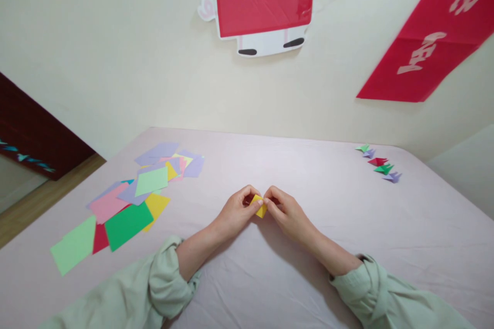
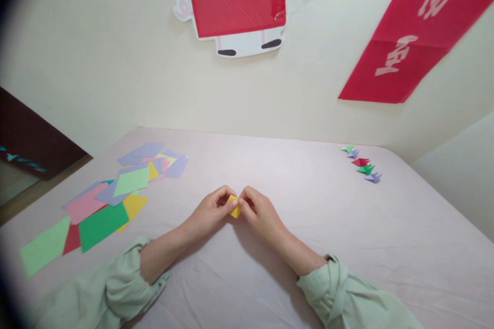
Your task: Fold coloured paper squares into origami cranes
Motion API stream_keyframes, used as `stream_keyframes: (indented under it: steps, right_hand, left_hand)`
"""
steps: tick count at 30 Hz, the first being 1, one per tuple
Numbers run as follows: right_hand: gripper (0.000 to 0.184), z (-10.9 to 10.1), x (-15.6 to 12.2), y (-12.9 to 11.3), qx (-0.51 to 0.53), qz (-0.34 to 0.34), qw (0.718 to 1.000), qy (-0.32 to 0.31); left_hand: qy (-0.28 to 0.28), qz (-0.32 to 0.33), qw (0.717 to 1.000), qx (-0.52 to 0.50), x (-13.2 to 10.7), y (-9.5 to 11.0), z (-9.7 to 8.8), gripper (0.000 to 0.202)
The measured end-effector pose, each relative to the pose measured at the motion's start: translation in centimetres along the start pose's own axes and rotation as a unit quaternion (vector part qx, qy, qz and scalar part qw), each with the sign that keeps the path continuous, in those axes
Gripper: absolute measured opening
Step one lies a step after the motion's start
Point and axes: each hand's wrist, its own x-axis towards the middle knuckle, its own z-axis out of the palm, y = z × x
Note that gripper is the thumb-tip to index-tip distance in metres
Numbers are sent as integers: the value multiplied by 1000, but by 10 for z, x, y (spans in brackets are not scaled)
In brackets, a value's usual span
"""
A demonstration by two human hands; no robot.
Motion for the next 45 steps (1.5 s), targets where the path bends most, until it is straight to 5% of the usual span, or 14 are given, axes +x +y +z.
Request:
stream_keyframes:
  steps: [9,20,33,39,45]
  right_hand:
    - [8,3,1,6,36,29,999,28]
    - [7,3,-6,-6,-178,-31,984,3]
    - [7,-11,0,5,-147,-28,988,49]
    - [7,-4,-2,1,-130,-37,991,21]
    - [7,-1,-1,-1,-135,-43,990,21]
  left_hand:
    - [36,0,999,5,0,-4,1,17]
    - [58,102,974,194,-8,3,3,7]
    - [121,102,966,203,-3,2,-10,7]
    - [42,118,969,212,-6,5,-2,12]
    - [31,111,972,205,-8,7,2,15]
